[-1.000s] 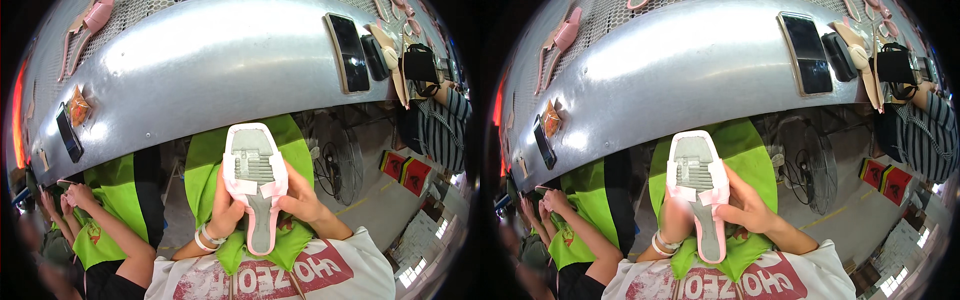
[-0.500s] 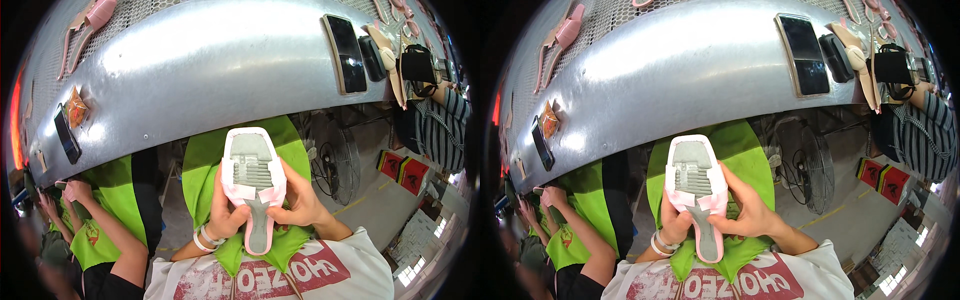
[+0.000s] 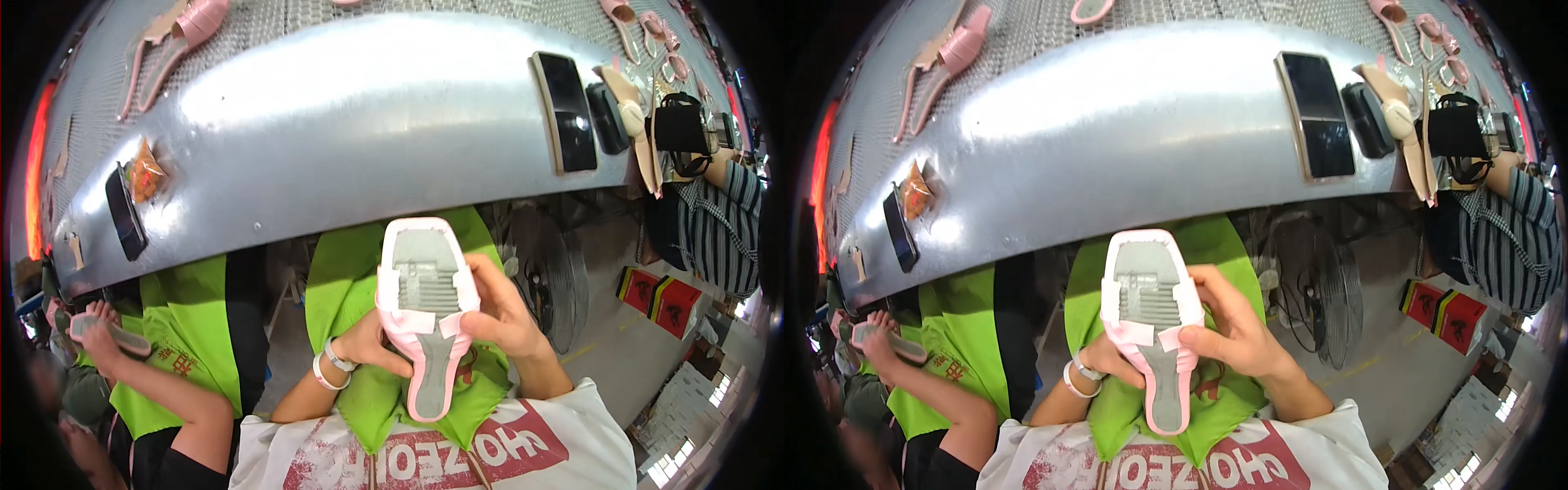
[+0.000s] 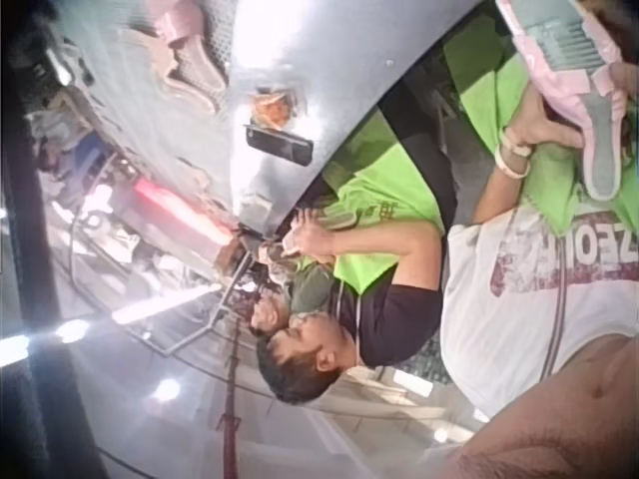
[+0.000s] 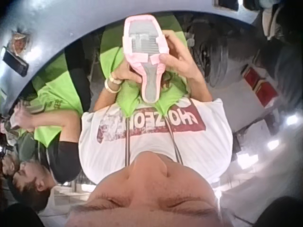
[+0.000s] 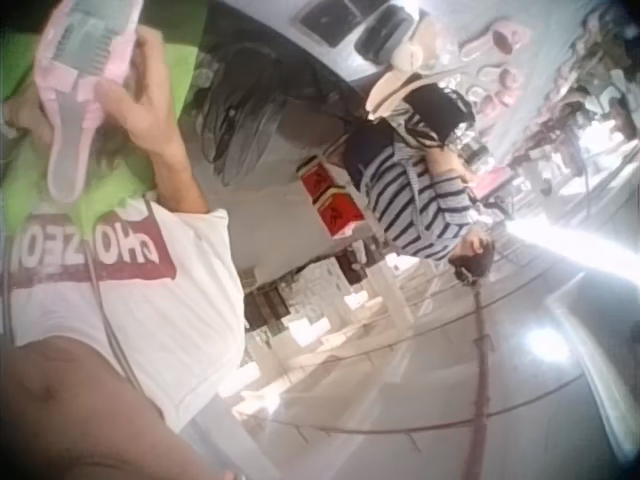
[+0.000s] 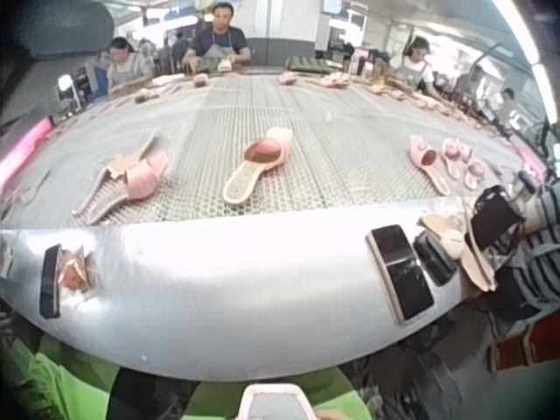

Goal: The person assembles pink slide sandals by hand on a factory assembly line. They pick up a pink upper and a green shoe last, press the upper onto the last, and then remove the finished slipper to place it on the conveyor belt. The process is repeated for multiple units throughout the clip.

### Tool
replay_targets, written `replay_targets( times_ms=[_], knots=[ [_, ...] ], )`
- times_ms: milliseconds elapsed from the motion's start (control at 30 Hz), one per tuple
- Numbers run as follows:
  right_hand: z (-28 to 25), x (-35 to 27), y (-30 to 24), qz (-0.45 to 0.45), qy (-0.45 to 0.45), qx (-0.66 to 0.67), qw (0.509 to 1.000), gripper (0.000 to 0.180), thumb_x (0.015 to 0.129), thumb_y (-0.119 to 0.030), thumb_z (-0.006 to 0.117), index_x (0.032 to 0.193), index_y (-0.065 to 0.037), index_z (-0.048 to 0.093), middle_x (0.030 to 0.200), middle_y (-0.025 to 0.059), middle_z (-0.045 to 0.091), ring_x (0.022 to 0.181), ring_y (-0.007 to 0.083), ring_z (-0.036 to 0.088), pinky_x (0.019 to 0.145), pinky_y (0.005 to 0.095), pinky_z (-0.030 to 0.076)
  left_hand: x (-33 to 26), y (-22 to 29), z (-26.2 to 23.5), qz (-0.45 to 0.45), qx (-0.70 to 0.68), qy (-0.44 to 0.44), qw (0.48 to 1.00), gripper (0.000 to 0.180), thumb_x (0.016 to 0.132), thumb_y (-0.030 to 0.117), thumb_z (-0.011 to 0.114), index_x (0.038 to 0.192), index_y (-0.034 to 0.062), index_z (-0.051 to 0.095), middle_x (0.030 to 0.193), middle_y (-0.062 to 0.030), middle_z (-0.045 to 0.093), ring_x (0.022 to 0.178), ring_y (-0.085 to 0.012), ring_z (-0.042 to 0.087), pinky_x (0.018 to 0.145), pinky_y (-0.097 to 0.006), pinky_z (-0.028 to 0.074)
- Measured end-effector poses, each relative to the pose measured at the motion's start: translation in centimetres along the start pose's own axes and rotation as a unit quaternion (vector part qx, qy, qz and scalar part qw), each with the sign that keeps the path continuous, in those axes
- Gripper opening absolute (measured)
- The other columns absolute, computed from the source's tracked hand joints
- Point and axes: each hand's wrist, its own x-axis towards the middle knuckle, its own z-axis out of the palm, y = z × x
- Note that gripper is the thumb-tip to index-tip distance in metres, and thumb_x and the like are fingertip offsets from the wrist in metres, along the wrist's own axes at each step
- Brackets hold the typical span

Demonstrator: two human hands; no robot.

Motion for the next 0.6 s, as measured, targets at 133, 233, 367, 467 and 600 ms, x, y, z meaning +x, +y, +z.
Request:
replay_targets(
  times_ms=[133, 233, 367, 467, 600],
  knots=[
    [0.6, 0.7, -1.8, -0.079, 0.02, -0.079, 0.993, 0.096, 0.082, -0.043, 0.077, 0.147, 0.007, 0.026, 0.135, 0.0177, 0.049, 0.129, 0.0242, 0.044, 0.11, 0.0354, 0.031, 1.7, 4.1, 1.7, 0.036, 0.11, 0.061, 0.991, 0.079, 0.061, 0.011, 0.089, 0.13, -0.0011, 0.052, 0.122, -0.0097, 0.062, 0.111, -0.0196, 0.06, 0.099, -0.036, 0.046],
    [2.3, 1.6, -1.4, -0.172, 0.124, -0.051, 0.976, 0.101, 0.073, -0.045, 0.083, 0.143, 0.007, 0.032, 0.134, 0.0168, 0.049, 0.128, 0.0226, 0.046, 0.108, 0.0348, 0.033, 3.1, 7.3, 4.1, 0.122, 0.456, 0.198, 0.859, 0.066, 0.067, 0.032, 0.087, 0.117, -0.0001, 0.058, 0.087, -0.0151, 0.071, 0.079, -0.0278, 0.073, 0.07, -0.035, 0.056],
    [2.3, 2.9, -1.4, -0.201, 0.172, -0.036, 0.964, 0.092, 0.07, -0.047, 0.081, 0.136, 0.006, 0.043, 0.125, 0.0153, 0.056, 0.118, 0.0211, 0.053, 0.102, 0.0333, 0.039, 2.6, 8.4, 7.3, 0.106, 0.58, 0.24, 0.771, 0.071, 0.063, 0.036, 0.088, 0.117, 0.0003, 0.058, 0.085, -0.0164, 0.07, 0.074, -0.0298, 0.072, 0.064, -0.035, 0.056],
    [1.1, 4.6, -6.7, -0.298, 0.226, 0.034, 0.927, 0.07, 0.085, -0.049, 0.062, 0.13, 0.003, 0.049, 0.115, 0.0135, 0.06, 0.105, 0.0212, 0.06, 0.09, 0.0327, 0.048, 0.9, 8.9, 8.3, 0.069, 0.655, 0.215, 0.721, 0.066, 0.063, 0.041, 0.087, 0.11, 0.0008, 0.063, 0.074, -0.014, 0.068, 0.063, -0.0286, 0.069, 0.058, -0.034, 0.055],
    [-4.1, 8.5, -21.6, -0.469, 0.338, 0.075, 0.812, 0.061, 0.096, -0.057, 0.049, 0.119, -0.001, 0.054, 0.108, 0.0099, 0.062, 0.091, 0.0183, 0.062, 0.074, 0.0329, 0.051, -1.3, 8.3, 8.3, 0.033, 0.686, 0.205, 0.698, 0.061, 0.062, 0.043, 0.087, 0.101, 0.0007, 0.066, 0.067, -0.0109, 0.066, 0.057, -0.0272, 0.067, 0.054, -0.033, 0.053]
  ],
)
